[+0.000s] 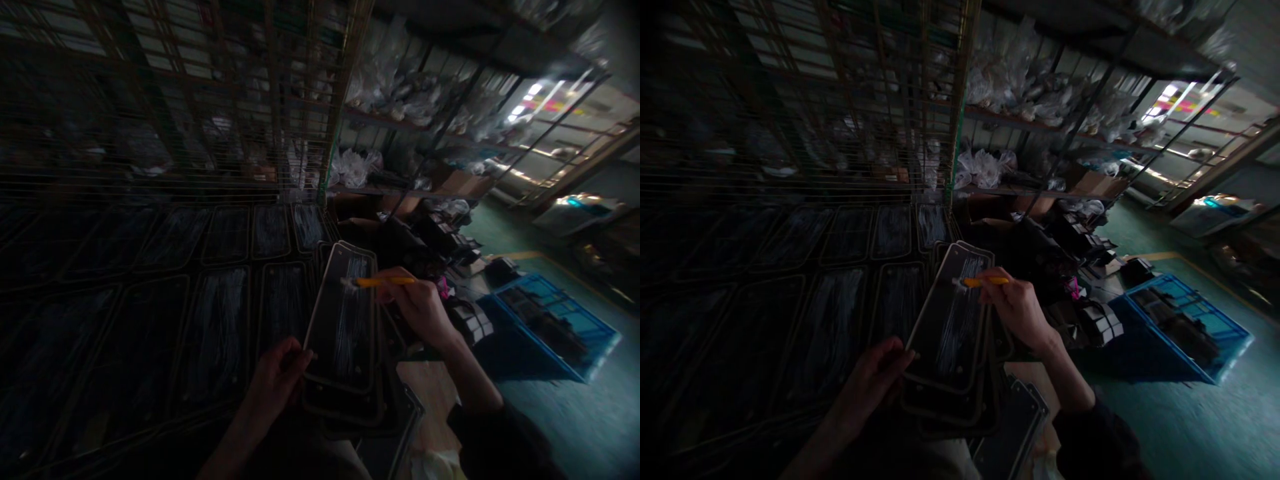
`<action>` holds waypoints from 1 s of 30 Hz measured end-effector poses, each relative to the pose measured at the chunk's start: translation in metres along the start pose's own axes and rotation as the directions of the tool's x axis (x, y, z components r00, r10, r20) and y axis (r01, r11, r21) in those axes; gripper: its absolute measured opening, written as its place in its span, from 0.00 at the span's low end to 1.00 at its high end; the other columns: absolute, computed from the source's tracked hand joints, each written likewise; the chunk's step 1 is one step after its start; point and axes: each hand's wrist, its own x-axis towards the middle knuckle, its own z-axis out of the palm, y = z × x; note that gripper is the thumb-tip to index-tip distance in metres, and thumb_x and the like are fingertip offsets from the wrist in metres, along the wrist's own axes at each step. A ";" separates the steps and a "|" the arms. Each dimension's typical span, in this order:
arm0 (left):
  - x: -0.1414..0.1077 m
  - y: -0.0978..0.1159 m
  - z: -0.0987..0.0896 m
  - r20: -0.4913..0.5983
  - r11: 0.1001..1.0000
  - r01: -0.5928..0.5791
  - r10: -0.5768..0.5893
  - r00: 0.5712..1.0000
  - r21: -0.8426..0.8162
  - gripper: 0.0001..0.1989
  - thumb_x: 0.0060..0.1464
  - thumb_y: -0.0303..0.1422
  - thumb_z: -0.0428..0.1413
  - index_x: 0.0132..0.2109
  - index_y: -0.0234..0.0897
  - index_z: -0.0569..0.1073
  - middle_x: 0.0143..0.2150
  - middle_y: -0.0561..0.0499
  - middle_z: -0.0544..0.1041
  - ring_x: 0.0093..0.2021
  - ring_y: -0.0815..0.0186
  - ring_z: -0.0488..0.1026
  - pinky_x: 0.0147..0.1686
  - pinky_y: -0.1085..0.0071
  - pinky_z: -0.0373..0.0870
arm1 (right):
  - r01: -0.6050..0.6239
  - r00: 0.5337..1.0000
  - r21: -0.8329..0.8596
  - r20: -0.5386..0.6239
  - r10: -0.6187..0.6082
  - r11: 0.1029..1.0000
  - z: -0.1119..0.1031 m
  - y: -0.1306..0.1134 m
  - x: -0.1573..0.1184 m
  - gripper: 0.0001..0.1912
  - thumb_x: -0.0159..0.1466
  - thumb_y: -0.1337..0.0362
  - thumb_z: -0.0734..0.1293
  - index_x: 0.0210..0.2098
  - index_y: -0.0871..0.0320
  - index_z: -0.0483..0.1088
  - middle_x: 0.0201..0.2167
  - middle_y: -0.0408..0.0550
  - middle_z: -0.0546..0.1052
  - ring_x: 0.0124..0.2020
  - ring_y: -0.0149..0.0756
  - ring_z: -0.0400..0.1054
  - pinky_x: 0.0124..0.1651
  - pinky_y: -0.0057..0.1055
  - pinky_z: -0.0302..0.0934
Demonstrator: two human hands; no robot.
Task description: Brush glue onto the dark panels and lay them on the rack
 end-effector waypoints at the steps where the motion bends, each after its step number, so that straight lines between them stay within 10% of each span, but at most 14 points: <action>1: -0.001 0.000 0.000 -0.003 1.000 0.003 -0.003 1.000 0.003 0.20 0.53 0.51 0.55 0.31 0.37 0.65 0.17 0.61 0.61 0.15 0.76 0.57 0.13 0.82 0.52 | -0.002 0.998 0.017 -0.064 0.003 1.000 0.002 0.006 0.009 0.13 0.71 0.57 0.59 0.46 0.57 0.70 0.30 0.44 0.77 0.30 0.31 0.74 0.35 0.25 0.69; 7: -0.004 -0.001 0.000 0.008 1.000 -0.005 0.005 1.000 0.022 0.20 0.55 0.51 0.54 0.34 0.37 0.65 0.19 0.60 0.63 0.16 0.76 0.58 0.14 0.81 0.53 | 0.046 0.988 -0.011 -0.146 -0.047 0.999 0.033 0.047 0.039 0.14 0.71 0.57 0.58 0.48 0.57 0.69 0.30 0.45 0.77 0.32 0.35 0.75 0.37 0.29 0.70; 15: -0.003 -0.005 -0.002 -0.014 0.997 -0.043 0.044 0.999 0.059 0.20 0.56 0.50 0.53 0.32 0.37 0.66 0.20 0.60 0.62 0.17 0.76 0.60 0.15 0.81 0.54 | 0.182 0.973 -0.045 0.150 -0.173 0.982 0.035 -0.012 -0.041 0.10 0.72 0.64 0.59 0.51 0.55 0.67 0.37 0.44 0.78 0.34 0.29 0.75 0.36 0.24 0.66; 24: -0.007 0.001 0.000 -0.015 0.999 0.032 -0.032 0.999 0.019 0.18 0.58 0.49 0.52 0.32 0.38 0.65 0.18 0.60 0.62 0.16 0.75 0.59 0.15 0.81 0.54 | -0.180 0.945 0.422 0.326 0.037 0.888 0.018 -0.025 -0.078 0.11 0.72 0.63 0.59 0.48 0.57 0.71 0.34 0.46 0.78 0.35 0.32 0.75 0.39 0.28 0.70; 30: -0.006 -0.005 -0.004 -0.002 0.995 -0.089 0.089 0.996 0.051 0.18 0.57 0.49 0.54 0.34 0.37 0.67 0.22 0.60 0.62 0.18 0.76 0.59 0.15 0.81 0.53 | -0.176 0.976 0.457 -0.035 0.216 0.872 0.021 0.020 -0.034 0.12 0.70 0.57 0.62 0.45 0.59 0.69 0.25 0.44 0.77 0.25 0.33 0.74 0.30 0.27 0.70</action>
